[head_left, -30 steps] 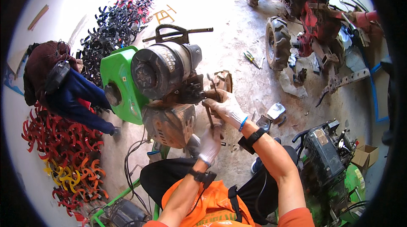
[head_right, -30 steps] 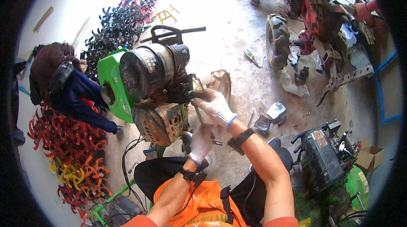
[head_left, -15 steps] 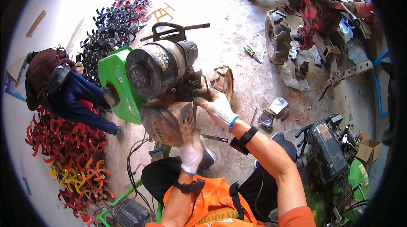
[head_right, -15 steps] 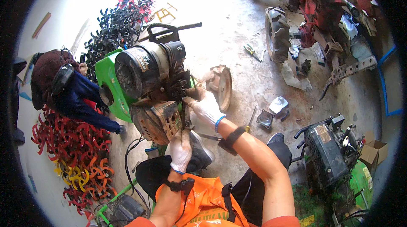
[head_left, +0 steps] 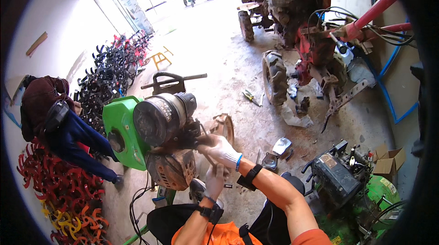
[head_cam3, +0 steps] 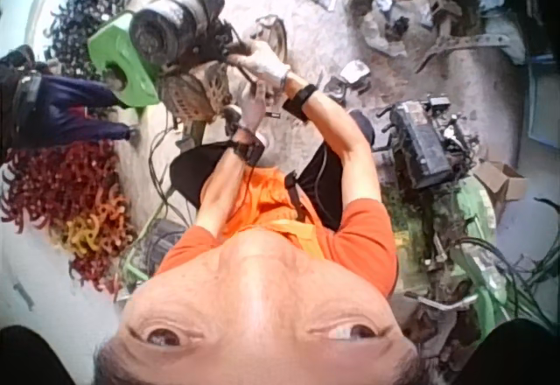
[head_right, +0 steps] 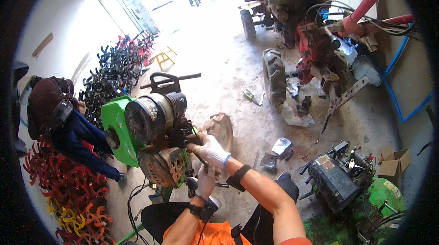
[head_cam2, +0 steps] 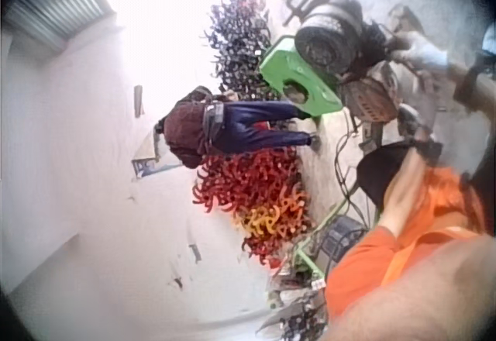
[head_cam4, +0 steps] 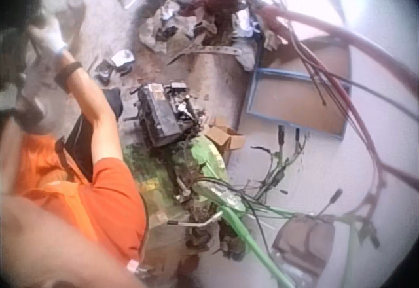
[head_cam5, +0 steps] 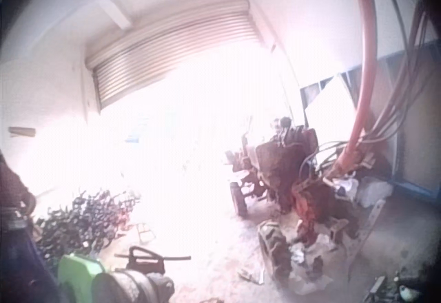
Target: The person puts on gloves and uses a screwdriver and wrench to remove bolts and parts from a small green engine. They work on the engine while sitting on the floor, removing components and placing them aside.
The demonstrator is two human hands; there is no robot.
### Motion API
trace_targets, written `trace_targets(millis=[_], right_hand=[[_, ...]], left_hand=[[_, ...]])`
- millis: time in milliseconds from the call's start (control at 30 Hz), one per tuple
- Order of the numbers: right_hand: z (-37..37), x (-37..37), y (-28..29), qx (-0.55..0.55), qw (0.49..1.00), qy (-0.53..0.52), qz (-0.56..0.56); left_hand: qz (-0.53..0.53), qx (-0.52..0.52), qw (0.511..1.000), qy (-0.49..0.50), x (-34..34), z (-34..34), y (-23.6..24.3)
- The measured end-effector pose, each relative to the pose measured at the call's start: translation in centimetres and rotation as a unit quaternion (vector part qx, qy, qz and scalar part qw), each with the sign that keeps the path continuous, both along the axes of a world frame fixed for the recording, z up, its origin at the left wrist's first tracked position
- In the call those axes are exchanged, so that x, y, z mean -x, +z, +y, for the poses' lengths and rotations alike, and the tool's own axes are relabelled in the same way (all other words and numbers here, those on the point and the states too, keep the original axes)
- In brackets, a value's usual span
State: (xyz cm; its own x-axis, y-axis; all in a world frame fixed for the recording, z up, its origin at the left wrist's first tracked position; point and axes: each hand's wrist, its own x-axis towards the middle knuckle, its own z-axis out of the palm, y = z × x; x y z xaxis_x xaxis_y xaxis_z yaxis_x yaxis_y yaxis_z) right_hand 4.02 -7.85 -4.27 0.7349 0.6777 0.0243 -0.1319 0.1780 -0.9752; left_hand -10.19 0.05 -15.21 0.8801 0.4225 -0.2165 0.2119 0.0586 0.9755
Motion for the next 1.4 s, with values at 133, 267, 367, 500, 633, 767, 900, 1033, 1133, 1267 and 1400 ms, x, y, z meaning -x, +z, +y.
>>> trace_targets(millis=[133, 267, 367, 500, 633, 767, 900, 1033, 1133, 1267, 1400], right_hand=[[-2.1, 0.6, 0.6, 0.010, 0.999, 0.016, 0.049], [-4.4, 1.5, 0.8, 0.005, 0.994, -0.018, 0.104], [-4.8, 2.9, 1.0, -0.007, 0.996, -0.052, 0.078], [-5.2, 4.2, 1.5, -0.079, 0.988, -0.044, 0.124], [-6.4, 3.8, 3.3, -0.138, 0.981, -0.128, 0.044], [-12.6, 2.0, 4.6, -0.192, 0.965, -0.175, 0.025], [-16.2, 0.0, 4.5, -0.140, 0.923, -0.354, 0.060], [-19.7, -1.0, 3.7, -0.240, 0.913, -0.325, 0.060], [-20.5, -0.9, 2.8, -0.191, 0.916, -0.352, 0.031], [-20.4, -0.2, 1.9, -0.128, 0.916, -0.366, 0.102], [-21.2, 0.1, 1.8, -0.111, 0.929, -0.338, 0.101]], left_hand=[[0.012, -0.050, 0.997, -0.062, 1.8, -0.9, 3.0], [0.034, -0.044, 0.990, -0.126, 2.1, -2.1, 4.5], [0.092, -0.038, 0.980, -0.172, 2.2, -2.8, 6.0], [0.091, -0.086, 0.960, -0.251, 2.8, -3.1, 8.5], [0.040, -0.138, 0.951, -0.275, 3.8, -2.6, 11.2], [0.093, -0.238, 0.931, -0.260, 4.0, -1.2, 14.7], [0.068, -0.291, 0.896, -0.328, 4.2, -1.6, 17.8], [0.038, -0.306, 0.868, -0.390, 2.6, -2.7, 16.8], [0.080, -0.353, 0.823, -0.437, -0.5, -4.9, 9.6], [0.208, -0.350, 0.783, -0.469, -4.2, -6.9, -5.7], [0.286, -0.404, 0.743, -0.450, -5.1, -8.9, -18.5]])
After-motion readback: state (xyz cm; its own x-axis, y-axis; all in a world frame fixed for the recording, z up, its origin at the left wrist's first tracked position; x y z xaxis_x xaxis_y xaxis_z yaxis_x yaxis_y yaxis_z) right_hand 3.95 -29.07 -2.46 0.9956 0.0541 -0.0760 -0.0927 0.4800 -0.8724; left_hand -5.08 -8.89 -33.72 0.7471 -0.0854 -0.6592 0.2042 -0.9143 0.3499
